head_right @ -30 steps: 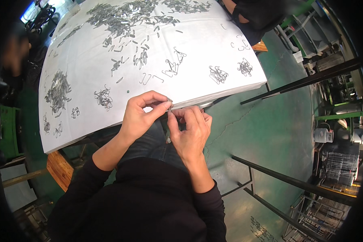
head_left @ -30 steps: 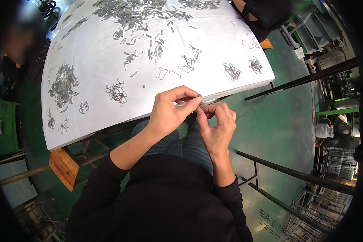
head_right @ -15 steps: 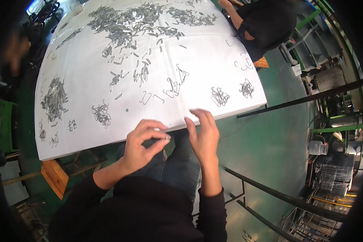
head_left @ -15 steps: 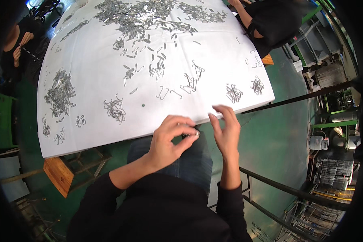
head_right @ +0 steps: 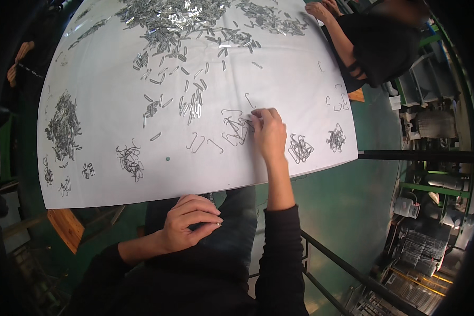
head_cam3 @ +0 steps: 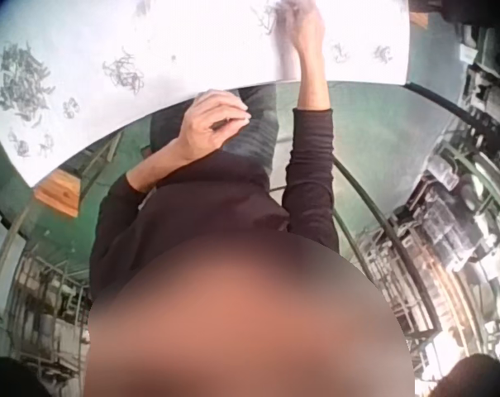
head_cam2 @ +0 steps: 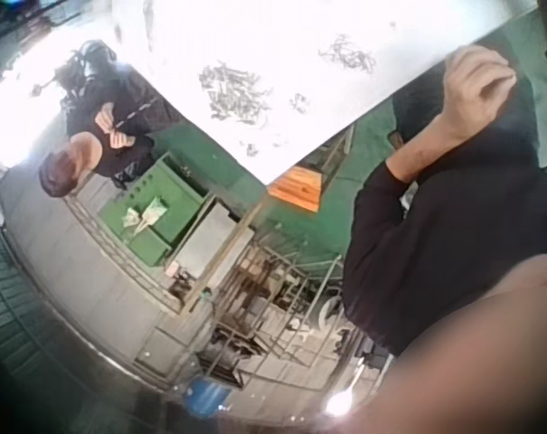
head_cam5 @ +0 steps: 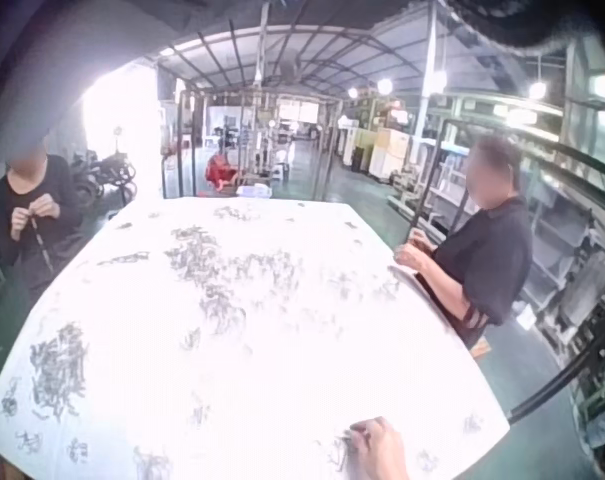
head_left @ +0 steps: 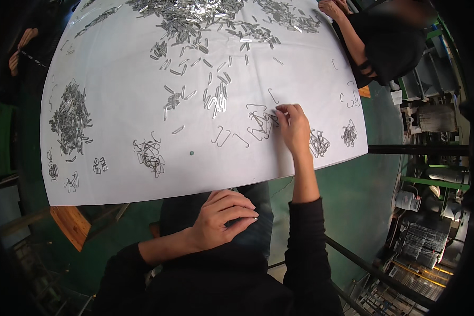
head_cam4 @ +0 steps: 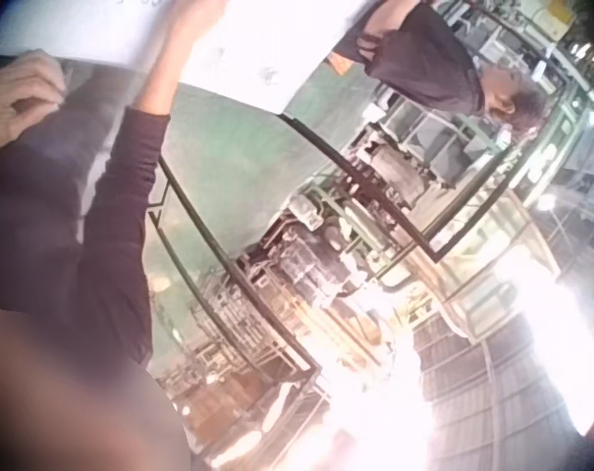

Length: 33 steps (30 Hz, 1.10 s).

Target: The person picks individual paperclips from a large white sheet and links them into a chain by hand. The person repeatedly reaches to a hanging chain to add the linked clips, then returns to the sheet to continue linking more clips.

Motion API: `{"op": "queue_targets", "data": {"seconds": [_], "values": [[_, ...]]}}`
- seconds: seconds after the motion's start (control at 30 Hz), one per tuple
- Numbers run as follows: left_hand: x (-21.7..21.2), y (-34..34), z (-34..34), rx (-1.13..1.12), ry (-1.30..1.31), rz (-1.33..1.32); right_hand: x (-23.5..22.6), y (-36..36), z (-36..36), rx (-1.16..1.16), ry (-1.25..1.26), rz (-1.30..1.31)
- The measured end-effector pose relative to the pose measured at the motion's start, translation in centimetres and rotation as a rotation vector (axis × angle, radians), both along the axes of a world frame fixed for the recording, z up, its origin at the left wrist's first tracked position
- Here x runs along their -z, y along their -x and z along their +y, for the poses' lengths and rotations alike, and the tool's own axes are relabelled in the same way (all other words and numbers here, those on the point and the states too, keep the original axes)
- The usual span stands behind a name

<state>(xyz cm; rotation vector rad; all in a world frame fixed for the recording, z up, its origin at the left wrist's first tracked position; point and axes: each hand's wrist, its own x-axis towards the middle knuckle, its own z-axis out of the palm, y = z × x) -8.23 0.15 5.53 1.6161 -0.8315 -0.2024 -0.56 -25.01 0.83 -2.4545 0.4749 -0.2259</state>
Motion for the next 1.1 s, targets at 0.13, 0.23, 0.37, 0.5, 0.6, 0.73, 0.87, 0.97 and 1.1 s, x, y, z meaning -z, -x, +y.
{"op": "queue_targets", "data": {"seconds": [0.13, 0.23, 0.37, 0.5, 0.6, 0.73, 0.87, 0.97, 1.1], "values": [[0.3, 0.3, 0.2, 0.022, -0.005, 0.003, 0.0, -3.2, 0.1, -0.145, 0.105, 0.143], [0.6, 0.5, -0.1, 0.046, -0.016, 0.005, 0.9, -4.2, 1.4, -0.205, 0.369, 0.149], [1.1, 0.2, -0.4, 0.058, -0.022, -0.022, 1.1, -1.1, -0.5, 0.007, 0.252, -0.086], [1.7, 0.0, -0.4, 0.026, -0.01, -0.033, -1.0, 5.1, -6.0, 0.343, -0.033, -0.019], [1.7, 0.2, -0.3, -0.009, -0.011, -0.03, -1.6, 6.4, -6.9, 0.388, 0.054, 0.079], [1.3, 0.8, -0.2, -0.036, -0.043, -0.048, -0.8, 0.9, -4.6, 0.149, 0.035, -0.06], [1.0, 1.7, -0.4, -0.068, -0.055, -0.061, -0.2, -6.3, -1.3, 0.085, 0.181, 0.31], [1.0, 2.3, -0.6, -0.103, -0.066, -0.078, -0.1, -6.9, 0.5, -0.083, 0.397, 0.369], [1.8, 2.4, -0.8, -0.168, -0.047, -0.086, -2.8, -0.9, 0.2, -0.151, -0.3, 0.117]]}}
